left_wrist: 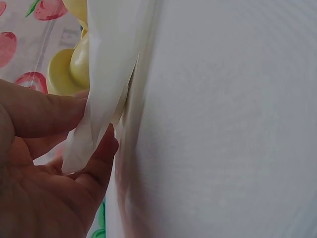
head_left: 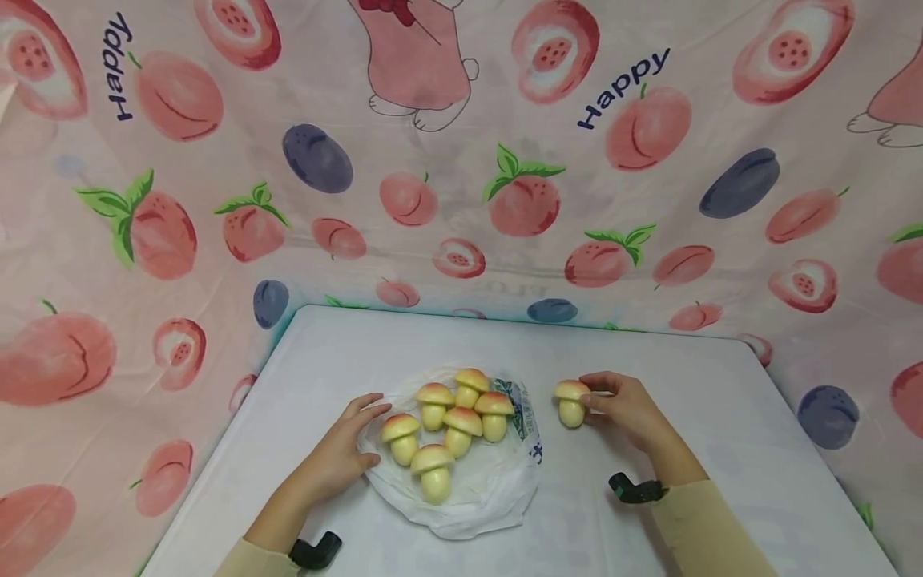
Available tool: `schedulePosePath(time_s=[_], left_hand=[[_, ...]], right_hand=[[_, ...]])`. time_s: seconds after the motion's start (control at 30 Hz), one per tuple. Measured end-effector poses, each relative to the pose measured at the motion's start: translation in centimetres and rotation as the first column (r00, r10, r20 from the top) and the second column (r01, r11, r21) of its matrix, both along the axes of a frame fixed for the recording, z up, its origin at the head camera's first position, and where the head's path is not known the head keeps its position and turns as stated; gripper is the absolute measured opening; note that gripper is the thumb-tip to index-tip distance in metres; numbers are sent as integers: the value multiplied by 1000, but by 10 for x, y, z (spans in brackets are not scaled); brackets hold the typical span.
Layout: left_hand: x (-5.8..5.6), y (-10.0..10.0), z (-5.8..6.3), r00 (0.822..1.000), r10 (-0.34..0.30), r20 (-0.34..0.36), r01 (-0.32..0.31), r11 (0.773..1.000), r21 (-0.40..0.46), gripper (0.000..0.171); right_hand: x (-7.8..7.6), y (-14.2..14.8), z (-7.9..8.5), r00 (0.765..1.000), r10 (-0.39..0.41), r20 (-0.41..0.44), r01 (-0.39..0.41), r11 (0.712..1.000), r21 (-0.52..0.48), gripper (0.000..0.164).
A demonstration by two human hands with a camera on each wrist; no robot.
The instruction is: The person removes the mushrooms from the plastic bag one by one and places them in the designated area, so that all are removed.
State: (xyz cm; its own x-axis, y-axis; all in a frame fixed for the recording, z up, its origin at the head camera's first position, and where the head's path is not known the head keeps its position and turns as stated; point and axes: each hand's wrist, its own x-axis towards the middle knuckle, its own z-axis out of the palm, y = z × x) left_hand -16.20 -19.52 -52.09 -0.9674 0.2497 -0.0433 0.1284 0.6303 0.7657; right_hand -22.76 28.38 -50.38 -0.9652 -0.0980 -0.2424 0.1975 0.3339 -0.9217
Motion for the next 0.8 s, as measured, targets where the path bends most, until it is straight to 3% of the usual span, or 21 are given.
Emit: schedulePosePath(time_s=[0.8], left_hand=[[0,-1,1,1000,0,11,0,1000,-2,78]], right_hand=[[-9,34,-1,998,64,-6,-64,995,-77,57]])
